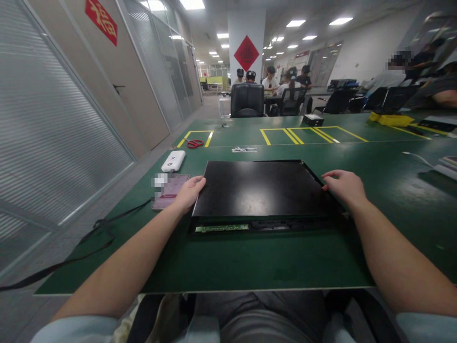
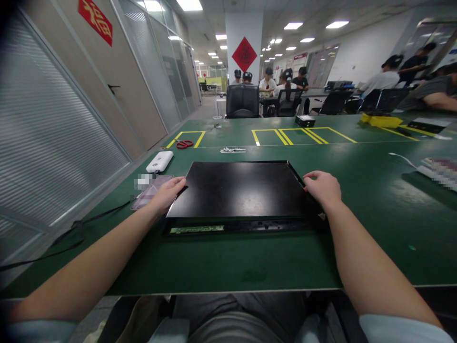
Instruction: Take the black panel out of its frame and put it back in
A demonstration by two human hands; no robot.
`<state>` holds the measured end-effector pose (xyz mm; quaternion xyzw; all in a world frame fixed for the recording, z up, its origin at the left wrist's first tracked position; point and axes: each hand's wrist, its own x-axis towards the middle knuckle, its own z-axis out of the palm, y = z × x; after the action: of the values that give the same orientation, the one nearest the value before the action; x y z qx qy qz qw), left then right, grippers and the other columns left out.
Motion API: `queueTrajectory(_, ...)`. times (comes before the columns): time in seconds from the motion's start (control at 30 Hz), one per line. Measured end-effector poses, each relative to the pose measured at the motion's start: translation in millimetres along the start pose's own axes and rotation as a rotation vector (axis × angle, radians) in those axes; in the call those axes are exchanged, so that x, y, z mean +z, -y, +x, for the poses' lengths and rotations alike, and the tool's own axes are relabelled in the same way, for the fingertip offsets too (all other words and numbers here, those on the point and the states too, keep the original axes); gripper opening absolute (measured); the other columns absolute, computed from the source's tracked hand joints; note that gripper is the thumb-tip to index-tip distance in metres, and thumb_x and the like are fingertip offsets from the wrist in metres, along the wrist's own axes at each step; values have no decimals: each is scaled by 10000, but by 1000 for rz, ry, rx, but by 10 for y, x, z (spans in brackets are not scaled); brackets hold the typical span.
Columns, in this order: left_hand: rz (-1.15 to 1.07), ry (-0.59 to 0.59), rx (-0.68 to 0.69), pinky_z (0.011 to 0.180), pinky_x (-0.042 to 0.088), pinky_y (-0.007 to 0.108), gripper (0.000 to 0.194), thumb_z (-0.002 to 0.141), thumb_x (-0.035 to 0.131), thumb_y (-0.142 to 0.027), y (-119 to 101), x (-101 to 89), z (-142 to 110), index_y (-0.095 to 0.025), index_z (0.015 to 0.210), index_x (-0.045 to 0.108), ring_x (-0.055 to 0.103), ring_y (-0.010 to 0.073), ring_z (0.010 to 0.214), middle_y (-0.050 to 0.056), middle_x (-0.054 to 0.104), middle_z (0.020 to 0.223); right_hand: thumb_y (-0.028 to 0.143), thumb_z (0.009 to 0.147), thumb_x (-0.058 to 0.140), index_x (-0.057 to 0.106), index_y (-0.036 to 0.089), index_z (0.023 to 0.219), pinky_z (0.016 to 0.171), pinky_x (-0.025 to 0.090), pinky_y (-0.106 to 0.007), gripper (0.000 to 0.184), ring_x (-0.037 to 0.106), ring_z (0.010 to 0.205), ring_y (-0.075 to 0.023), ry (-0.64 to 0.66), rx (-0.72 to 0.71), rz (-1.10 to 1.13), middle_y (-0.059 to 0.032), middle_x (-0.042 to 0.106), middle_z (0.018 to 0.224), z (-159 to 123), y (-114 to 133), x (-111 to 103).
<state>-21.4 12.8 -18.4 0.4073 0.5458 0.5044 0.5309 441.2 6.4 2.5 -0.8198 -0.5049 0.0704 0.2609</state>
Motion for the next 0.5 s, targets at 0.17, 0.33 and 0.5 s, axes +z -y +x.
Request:
queueTrajectory(0.17,-53,4,1,644,583,237,313,926,618,-140,-12,19,0,-141,1225,710,768,189,786,66,814,887,272,778,606,794,254,973,675,492,-355,272,694,845,-292,1,-36,-90,-75,753,765,-22,20,21)
queueTrajectory(0.33,-139,31,-17,670,600,262,483,811,612,-32,-40,7,-2,-106,1279,705,774,214,817,99,819,921,297,779,610,801,260,985,677,507,-362,284,694,827,-289,-17,-73,-132,-98,749,810,5,-23,67)
queueTrajectory(0.5,-136,48,-22,667,602,258,482,822,602,-21,-51,10,-28,-106,1287,697,771,196,771,100,816,925,318,776,605,808,256,990,666,500,-377,302,681,814,-299,-28,-85,-154,-122,748,838,-10,-7,59)
